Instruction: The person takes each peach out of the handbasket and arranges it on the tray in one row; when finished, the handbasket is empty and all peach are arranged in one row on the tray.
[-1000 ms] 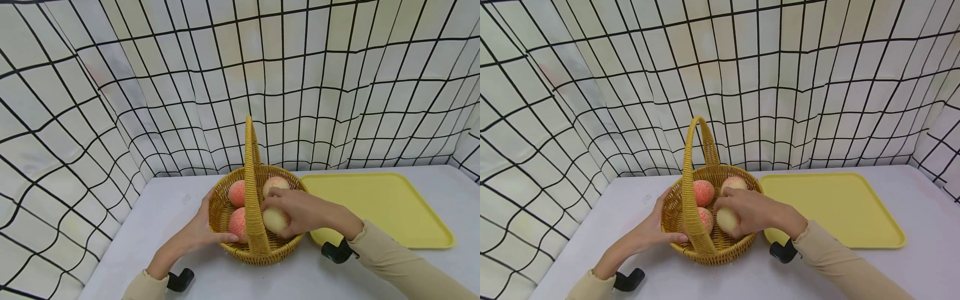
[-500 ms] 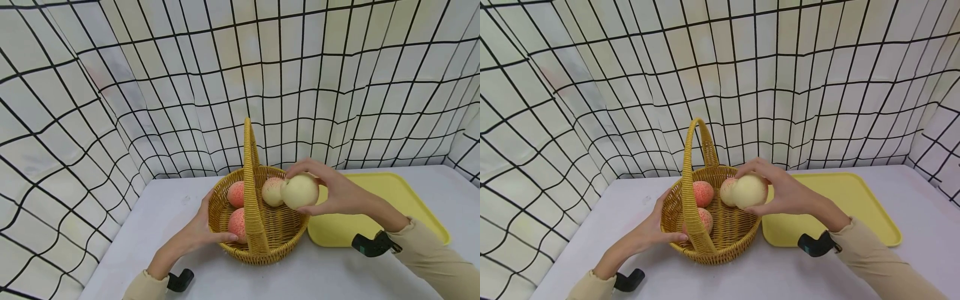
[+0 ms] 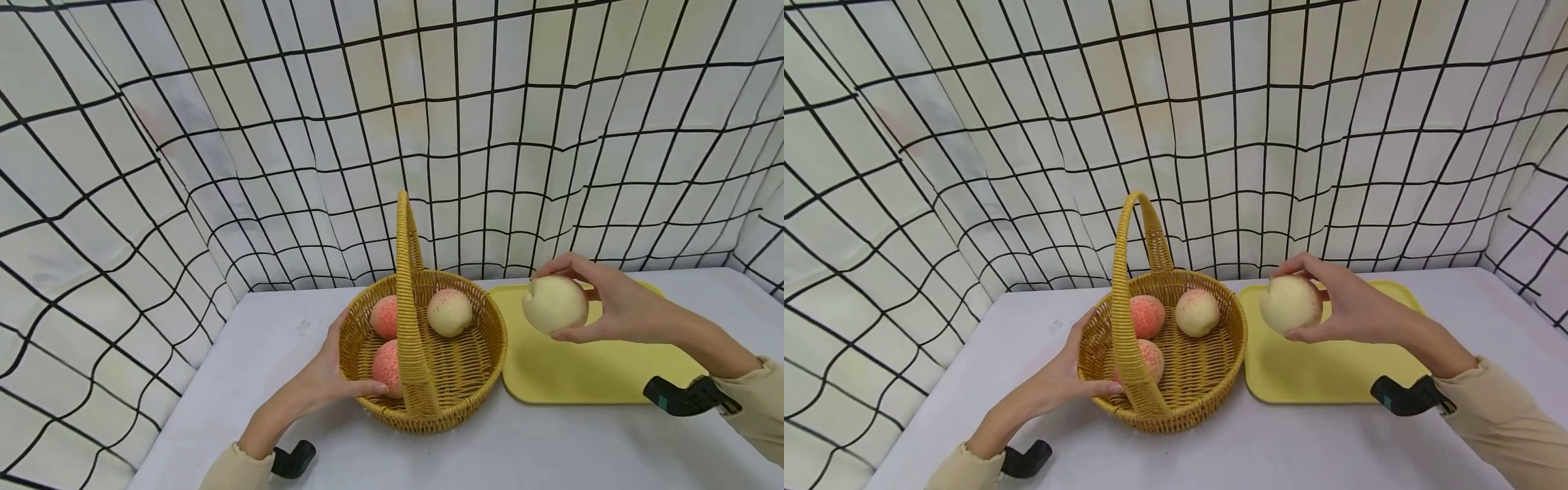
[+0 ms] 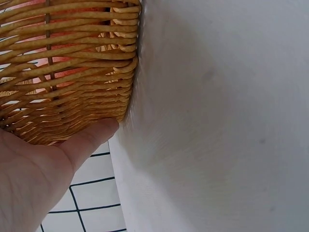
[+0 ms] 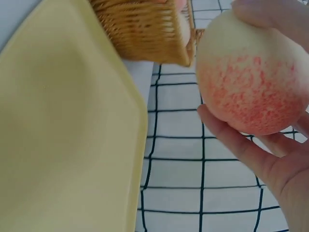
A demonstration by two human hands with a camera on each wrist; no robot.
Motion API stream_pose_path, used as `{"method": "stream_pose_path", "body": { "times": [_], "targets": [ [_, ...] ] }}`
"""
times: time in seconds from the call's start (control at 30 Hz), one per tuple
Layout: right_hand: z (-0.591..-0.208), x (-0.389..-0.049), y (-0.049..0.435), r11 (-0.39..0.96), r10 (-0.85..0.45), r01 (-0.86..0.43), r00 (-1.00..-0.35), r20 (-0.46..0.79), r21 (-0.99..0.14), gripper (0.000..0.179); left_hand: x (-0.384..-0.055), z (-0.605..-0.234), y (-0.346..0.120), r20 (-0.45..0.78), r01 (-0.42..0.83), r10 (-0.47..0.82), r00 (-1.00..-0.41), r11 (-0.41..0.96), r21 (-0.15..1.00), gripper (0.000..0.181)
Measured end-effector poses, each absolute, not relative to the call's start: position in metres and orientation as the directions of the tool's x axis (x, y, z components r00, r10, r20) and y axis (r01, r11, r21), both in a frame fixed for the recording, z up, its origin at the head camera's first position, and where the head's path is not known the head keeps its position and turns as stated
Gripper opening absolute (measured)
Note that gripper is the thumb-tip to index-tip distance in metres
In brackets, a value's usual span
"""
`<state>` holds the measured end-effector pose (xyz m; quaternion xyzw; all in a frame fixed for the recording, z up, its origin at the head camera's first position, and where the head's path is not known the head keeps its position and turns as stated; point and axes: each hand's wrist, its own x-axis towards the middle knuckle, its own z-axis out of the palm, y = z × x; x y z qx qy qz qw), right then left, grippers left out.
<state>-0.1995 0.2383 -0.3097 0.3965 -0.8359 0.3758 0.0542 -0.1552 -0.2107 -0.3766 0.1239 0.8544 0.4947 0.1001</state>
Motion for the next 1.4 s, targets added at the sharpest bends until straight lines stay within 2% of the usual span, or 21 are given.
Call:
{"method": "stream_pose_path", "body": {
  "times": [0.23, 0.43, 0.67, 1.03, 1.4],
  "targets": [
    [-0.327, -0.208, 0.239, 0.565, -0.704, -0.723, -0.674, 0.224, -0.398, 0.066, -0.154, -0.376, -0.213, -0.044, 0.115, 0.308, -0.95, 0.477, 0.871, 0.136],
    [-0.336, -0.216, 0.234, 0.614, -0.747, -0.738, -0.658, 0.096, -0.28, 0.064, -0.154, -0.377, -0.213, -0.043, 0.115, 0.312, -0.949, 0.471, 0.875, 0.137],
    [-0.344, -0.219, 0.224, 0.595, -0.757, -0.742, -0.646, 0.095, -0.309, 0.059, -0.155, -0.376, -0.211, -0.048, 0.11, 0.309, -0.95, 0.476, 0.873, 0.136],
    [-0.369, -0.221, 0.215, 0.573, -0.697, -0.699, -0.69, 0.195, -0.427, 0.062, -0.153, -0.376, -0.211, -0.042, 0.114, 0.309, -0.95, 0.471, 0.875, 0.135],
    [-0.378, -0.224, 0.21, 0.556, -0.676, -0.721, -0.682, 0.281, -0.414, 0.066, -0.155, -0.377, -0.212, -0.042, 0.114, 0.332, -0.942, 0.436, 0.892, 0.134]
  ]
}}
